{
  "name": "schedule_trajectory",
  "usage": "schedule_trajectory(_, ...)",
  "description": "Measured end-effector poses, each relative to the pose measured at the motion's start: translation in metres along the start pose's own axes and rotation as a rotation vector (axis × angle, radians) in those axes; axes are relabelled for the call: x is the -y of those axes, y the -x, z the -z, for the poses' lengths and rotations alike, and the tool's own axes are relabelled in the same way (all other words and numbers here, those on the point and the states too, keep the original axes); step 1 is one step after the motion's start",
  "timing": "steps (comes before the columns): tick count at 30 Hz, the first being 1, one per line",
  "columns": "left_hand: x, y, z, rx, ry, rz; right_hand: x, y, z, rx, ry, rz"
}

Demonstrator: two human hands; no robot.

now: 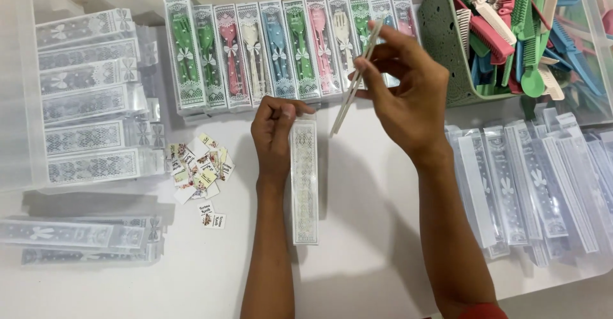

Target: Placing plastic forks and spoons into individual decorative plastic boxes.

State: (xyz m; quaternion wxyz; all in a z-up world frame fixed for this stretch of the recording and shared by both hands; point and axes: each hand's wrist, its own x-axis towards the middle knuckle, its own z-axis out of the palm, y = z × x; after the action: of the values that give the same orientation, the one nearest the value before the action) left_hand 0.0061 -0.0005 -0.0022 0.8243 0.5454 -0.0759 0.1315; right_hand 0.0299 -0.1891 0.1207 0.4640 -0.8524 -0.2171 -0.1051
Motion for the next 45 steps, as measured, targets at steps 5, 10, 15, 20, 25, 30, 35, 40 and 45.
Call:
schedule_trajectory(5,0.003,0.000,-0.004,0.038,-0.046,0.047,-0.018,0.001,-0.007,-0.322,-0.166,0.131)
schedule_trajectory(10,0.013,0.004,-0.012,0.090,-0.032,0.065,-0.024,-0.004,-0.005,-0.428,-0.192,0.072)
schedule_trajectory(15,0.009,0.005,-0.018,0.153,-0.040,0.045,-0.040,-0.005,-0.005,-0.323,-0.200,0.068)
schedule_trajectory(20,0.009,0.007,-0.017,0.157,-0.133,0.067,-0.037,-0.007,-0.015,-0.271,-0.248,-0.094)
schedule_trajectory(25,0.003,0.006,-0.018,0.145,-0.116,0.072,-0.032,-0.008,-0.027,-0.188,-0.358,-0.124)
schedule_trajectory(30,0.007,0.005,-0.017,0.119,-0.097,0.076,-0.030,-0.009,-0.039,-0.092,-0.487,-0.335)
schedule_trajectory(35,0.008,0.004,-0.011,0.091,-0.099,-0.004,-0.029,-0.007,-0.049,-0.001,-0.398,-0.187)
schedule_trajectory(40,0.009,0.005,-0.009,0.063,-0.121,0.027,-0.034,-0.006,-0.049,0.030,-0.278,-0.217)
schedule_trajectory(45,0.012,0.005,-0.008,0.079,-0.076,0.027,-0.032,-0.003,-0.048,0.087,-0.231,-0.249)
